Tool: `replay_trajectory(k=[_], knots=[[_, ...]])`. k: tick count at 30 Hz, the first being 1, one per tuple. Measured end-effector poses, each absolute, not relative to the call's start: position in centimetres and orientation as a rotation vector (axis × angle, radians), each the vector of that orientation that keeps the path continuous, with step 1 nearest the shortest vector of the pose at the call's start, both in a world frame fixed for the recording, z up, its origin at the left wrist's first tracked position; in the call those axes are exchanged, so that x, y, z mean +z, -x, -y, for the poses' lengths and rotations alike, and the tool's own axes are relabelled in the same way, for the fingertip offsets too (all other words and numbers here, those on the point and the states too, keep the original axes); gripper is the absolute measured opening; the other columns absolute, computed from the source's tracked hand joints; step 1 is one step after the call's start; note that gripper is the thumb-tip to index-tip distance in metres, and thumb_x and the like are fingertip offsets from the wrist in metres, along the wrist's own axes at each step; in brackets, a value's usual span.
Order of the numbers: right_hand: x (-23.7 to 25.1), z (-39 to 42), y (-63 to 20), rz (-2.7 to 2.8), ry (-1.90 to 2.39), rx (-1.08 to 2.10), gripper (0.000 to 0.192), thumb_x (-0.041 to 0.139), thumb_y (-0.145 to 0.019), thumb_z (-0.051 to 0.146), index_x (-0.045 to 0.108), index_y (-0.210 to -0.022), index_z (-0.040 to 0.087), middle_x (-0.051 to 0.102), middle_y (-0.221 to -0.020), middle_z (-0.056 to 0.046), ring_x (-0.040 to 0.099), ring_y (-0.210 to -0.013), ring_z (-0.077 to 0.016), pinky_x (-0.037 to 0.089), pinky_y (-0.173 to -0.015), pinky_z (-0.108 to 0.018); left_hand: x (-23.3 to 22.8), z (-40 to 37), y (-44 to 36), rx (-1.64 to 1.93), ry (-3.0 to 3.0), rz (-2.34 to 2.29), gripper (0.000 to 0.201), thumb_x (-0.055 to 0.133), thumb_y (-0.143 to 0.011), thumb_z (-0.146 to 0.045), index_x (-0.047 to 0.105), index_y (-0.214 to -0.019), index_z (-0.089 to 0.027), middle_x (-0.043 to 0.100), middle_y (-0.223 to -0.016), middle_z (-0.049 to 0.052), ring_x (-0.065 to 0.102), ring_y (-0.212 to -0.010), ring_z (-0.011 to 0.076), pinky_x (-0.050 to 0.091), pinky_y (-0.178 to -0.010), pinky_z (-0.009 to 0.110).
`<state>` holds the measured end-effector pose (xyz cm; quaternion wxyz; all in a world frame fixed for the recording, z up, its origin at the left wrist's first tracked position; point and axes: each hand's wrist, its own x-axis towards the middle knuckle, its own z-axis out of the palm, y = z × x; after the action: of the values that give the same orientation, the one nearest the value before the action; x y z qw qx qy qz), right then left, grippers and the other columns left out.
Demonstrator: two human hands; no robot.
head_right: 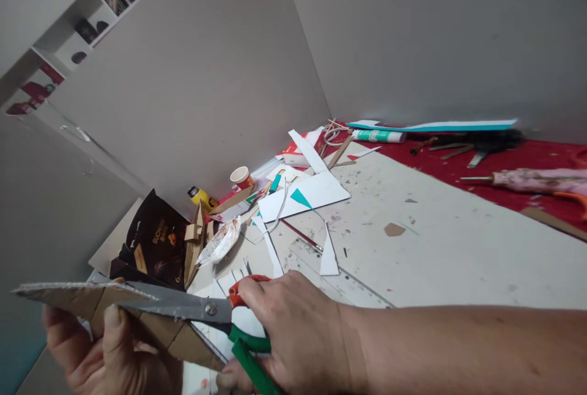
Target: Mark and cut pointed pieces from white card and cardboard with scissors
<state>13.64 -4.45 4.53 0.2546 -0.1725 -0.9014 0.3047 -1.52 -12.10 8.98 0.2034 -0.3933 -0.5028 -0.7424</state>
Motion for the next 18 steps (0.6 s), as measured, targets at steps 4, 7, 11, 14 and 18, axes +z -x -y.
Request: replay_trajectory(k=[4,7,11,14,18], knots=[[3.9,4.4,-13.4,2.395,0.429,0.790,0.051,0.059,-0.074,0.070,0.049,-0.083,0.021,0.061,-0.059,-0.001,0.060,-0.049,-0.0221,0.026,-0.045,-0.028,8.8,12.2,1.4,-2.048,1.098,1.421,0.058,0.062,-0.089,-0.018,0.051,-0.137,-0.047,0.053,-0.145,-0.011,0.051,-0.131,0.0244,0.049,-0.107,0.045],[3.5,4.5,-13.2,2.352,0.427,0.780,0.052,0.058,-0.074,0.072,0.049,-0.081,0.021,0.057,-0.055,0.001,0.057,-0.046,-0.0200,0.024,-0.044,-0.028,8.7,12.2,1.4,-2.080,1.072,1.427,0.056,0.063,-0.088,-0.020,0.053,-0.135,-0.048,0.053,-0.144,-0.012,0.057,-0.124,0.0226,0.051,-0.104,0.045],[2.9,4.6,-13.0,2.302,0.378,0.831,0.055,0.055,-0.075,0.075,0.050,-0.081,0.021,0.051,-0.051,0.003,0.052,-0.044,-0.0179,0.025,-0.043,-0.027,8.6,12.1,1.5,-2.111,1.079,1.425,0.057,0.064,-0.088,-0.018,0.053,-0.134,-0.049,0.054,-0.143,-0.013,0.063,-0.113,0.0176,0.052,-0.103,0.040],[2.5,4.6,-12.9,2.267,0.335,0.912,0.057,0.050,-0.078,0.078,0.049,-0.081,0.021,0.047,-0.050,0.004,0.048,-0.043,-0.0157,0.027,-0.044,-0.026,8.7,12.1,1.4,-2.139,1.096,1.409,0.056,0.063,-0.088,-0.017,0.055,-0.133,-0.049,0.055,-0.142,-0.014,0.064,-0.108,0.0151,0.051,-0.103,0.037],[2.4,4.7,-12.9,2.240,0.283,0.978,0.059,0.043,-0.080,0.080,0.048,-0.080,0.021,0.040,-0.050,0.007,0.038,-0.041,-0.0131,0.027,-0.043,-0.027,8.8,12.1,1.2,-2.196,1.119,1.370,0.056,0.062,-0.086,-0.012,0.058,-0.130,-0.047,0.058,-0.140,-0.014,0.060,-0.117,0.0158,0.050,-0.105,0.035]])
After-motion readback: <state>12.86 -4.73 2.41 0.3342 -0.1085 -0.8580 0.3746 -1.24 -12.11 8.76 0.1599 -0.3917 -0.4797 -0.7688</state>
